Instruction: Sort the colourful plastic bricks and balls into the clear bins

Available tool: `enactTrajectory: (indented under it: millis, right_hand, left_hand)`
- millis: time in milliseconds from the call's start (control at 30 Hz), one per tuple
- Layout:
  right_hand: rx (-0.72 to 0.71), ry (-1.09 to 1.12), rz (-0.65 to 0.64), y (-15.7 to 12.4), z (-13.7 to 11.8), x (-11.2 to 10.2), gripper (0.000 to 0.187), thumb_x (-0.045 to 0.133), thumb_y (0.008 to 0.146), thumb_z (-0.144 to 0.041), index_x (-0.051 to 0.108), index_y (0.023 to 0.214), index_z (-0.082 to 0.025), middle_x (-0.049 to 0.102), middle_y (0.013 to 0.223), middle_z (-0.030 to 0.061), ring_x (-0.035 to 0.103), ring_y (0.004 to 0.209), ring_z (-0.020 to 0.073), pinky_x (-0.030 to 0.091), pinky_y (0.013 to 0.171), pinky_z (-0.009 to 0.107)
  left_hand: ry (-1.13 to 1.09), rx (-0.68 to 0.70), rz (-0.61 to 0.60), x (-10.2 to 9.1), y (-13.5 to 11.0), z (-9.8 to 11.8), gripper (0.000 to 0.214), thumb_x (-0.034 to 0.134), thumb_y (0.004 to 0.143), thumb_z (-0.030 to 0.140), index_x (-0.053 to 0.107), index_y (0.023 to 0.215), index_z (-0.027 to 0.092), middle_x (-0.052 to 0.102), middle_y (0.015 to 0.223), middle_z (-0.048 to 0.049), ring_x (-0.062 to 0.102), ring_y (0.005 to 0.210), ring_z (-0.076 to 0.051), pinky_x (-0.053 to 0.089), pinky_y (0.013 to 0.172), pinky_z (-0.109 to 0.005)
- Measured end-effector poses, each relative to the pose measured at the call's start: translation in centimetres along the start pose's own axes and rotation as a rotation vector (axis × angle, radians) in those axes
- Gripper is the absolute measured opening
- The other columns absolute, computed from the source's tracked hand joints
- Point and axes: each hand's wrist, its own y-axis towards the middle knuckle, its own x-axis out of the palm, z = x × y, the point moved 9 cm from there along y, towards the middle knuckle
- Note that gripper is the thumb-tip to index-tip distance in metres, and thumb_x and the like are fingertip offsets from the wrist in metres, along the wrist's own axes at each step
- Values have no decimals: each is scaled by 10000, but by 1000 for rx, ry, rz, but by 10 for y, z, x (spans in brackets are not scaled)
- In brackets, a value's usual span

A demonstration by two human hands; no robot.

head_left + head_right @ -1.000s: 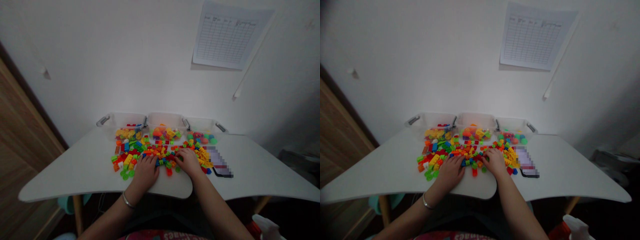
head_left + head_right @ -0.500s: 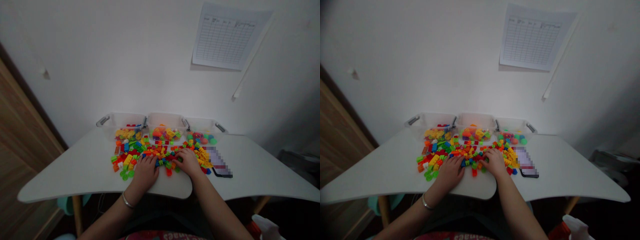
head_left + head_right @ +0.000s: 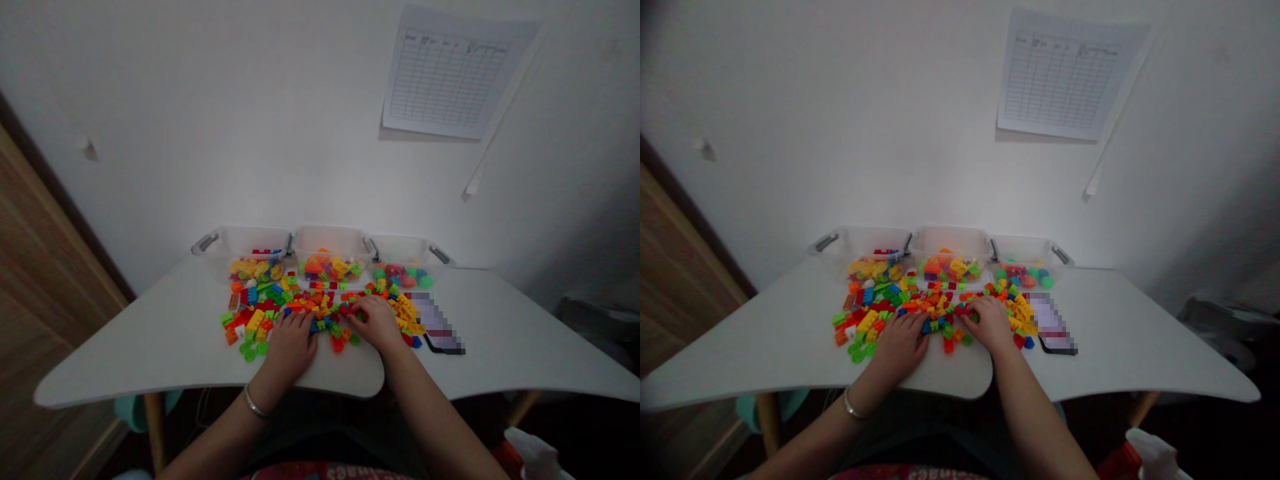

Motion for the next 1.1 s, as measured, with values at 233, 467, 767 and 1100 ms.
enactTrajectory:
  millis: [233,467,767,1100]
  right_hand:
    - [10,-26,-45,0,-1,3,151,679,798,-371,680,867,-237,702,931,52,603,954,244,430,874,380]
    - [111,119,69,0,11,-4,110,593,819,-276,672,876,-225,701,921,66,610,933,248,455,869,400]
    - [339,450,493,14,46,-44,190,587,784,-393,602,763,-205,678,907,61,606,896,222,464,850,379]
    - [306,448,622,77,55,-70,329,533,807,-402,712,932,-156,694,991,106,620,821,192,501,797,346]
  left_hand:
    - [5,-10,-15,2,0,-1,424,492,856,290,592,1246,158,649,1236,-123,578,1147,-281,303,1107,-516]
    - [11,-16,-14,1,0,-2,426,508,849,289,595,1245,157,658,1221,-119,583,1135,-285,325,1094,-515]
    - [10,-32,-43,0,1,-1,441,506,850,291,591,1259,150,658,1225,-116,580,1141,-289,316,1103,-518]
    - [-2,-25,-33,1,-1,-4,440,515,851,292,588,1261,149,656,1225,-119,577,1143,-291,320,1101,-526]
